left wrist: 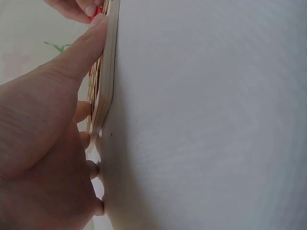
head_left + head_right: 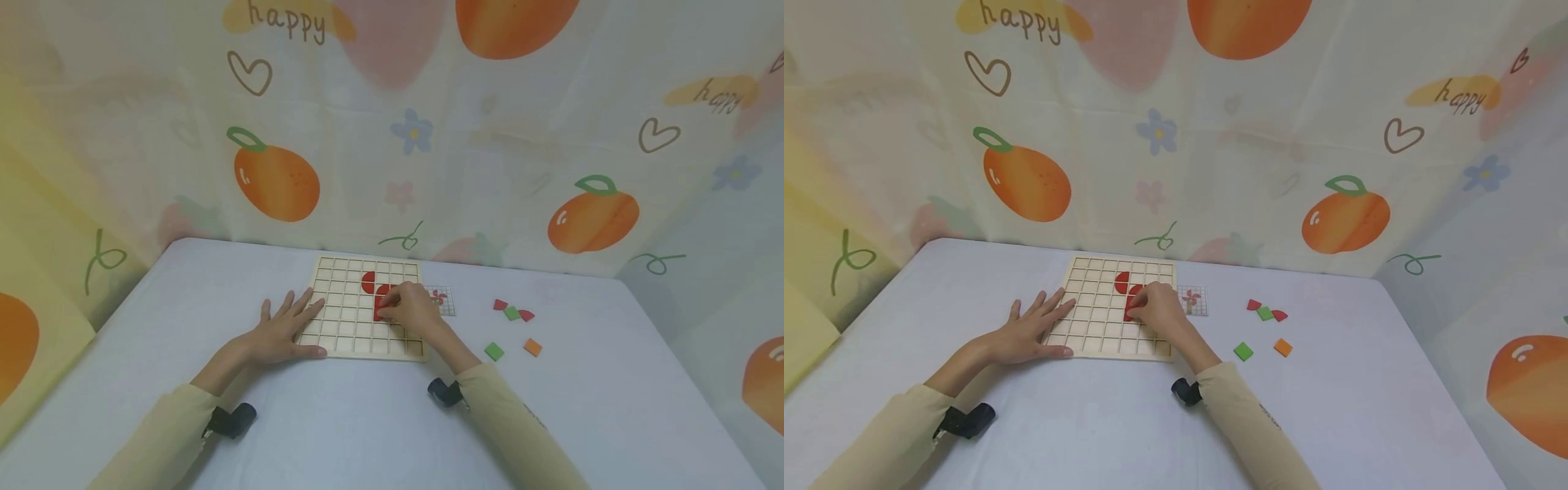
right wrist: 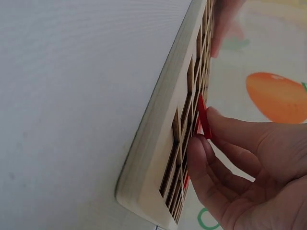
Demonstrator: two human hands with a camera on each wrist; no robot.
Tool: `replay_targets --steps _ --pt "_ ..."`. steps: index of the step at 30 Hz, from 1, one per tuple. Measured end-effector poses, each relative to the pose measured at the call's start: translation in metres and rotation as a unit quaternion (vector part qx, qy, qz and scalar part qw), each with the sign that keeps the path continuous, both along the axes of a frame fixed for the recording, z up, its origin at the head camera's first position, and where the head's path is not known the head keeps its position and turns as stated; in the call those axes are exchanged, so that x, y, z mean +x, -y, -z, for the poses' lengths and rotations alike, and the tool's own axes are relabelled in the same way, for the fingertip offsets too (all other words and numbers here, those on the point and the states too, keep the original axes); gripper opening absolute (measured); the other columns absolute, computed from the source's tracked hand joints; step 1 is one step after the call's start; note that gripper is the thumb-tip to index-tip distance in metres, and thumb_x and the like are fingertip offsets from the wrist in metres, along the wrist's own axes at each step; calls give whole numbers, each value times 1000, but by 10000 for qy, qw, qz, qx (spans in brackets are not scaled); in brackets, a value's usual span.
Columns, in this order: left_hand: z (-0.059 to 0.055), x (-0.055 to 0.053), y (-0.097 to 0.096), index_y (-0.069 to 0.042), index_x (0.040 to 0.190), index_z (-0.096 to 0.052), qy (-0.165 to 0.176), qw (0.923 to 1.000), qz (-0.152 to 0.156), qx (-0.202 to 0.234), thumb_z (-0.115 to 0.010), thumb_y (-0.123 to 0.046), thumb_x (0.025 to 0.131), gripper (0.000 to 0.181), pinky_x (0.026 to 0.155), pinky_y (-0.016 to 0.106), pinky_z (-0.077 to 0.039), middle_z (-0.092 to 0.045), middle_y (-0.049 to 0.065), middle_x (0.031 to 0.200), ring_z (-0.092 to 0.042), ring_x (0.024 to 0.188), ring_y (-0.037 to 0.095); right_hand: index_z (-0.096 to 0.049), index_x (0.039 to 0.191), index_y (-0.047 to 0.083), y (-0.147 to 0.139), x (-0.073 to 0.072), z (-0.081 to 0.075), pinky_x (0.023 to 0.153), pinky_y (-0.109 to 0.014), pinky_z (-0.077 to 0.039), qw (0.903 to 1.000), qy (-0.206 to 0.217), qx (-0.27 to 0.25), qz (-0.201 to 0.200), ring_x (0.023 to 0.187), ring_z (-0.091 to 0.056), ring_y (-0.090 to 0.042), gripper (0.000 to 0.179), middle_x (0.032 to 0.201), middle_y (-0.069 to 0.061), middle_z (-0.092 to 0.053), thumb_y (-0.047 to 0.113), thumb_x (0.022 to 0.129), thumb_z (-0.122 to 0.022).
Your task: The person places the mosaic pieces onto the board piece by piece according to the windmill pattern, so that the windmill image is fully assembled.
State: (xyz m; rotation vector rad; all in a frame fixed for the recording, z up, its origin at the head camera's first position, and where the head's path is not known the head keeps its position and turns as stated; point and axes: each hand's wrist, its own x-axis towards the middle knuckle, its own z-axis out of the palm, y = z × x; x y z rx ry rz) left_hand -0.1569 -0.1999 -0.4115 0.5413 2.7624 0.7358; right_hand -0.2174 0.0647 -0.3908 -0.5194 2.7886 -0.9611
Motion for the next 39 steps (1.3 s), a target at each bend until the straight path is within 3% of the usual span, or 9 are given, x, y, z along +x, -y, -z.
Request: replay_targets --steps 9,21,27,39 --pt "-2 -1 -1 -6 155 -24 -19 10000 -19 -28 -70 -56 83 99 104 74 11 -5 23 162 5 144 52 -77 91 8 3 0 -3 70 -27 -51 9997 -131 207 20 80 -64 -14 10 85 0 -73 15 84 -78" --pt "5 -2 1 -6 155 -24 -75 10000 -12 22 -70 -56 82 100 104 73 13 -5 22 162 5 145 51 -76 84 7 5 -1 1 59 -23 -47 9990 -268 366 42 68 -59 -11 8 74 1 -69 14 83 -79" --pt "4 -1 1 -7 156 -24 -3 10000 -51 -10 -70 -57 83 99 105 72 13 -4 22 162 5 145 51 -76 84 6 5 1 1 59 -23 -46 9987 -342 389 -31 66 -59 -11 7 73 0 -68 13 84 -78" --pt "3 -1 1 -7 155 -25 -34 10000 -43 -37 -70 -56 83 99 104 73 12 -5 23 162 5 144 52 -76 89 10 -7 1 -12 64 -26 -45 9982 -250 537 76 73 -56 -13 6 79 3 -66 15 88 -74"
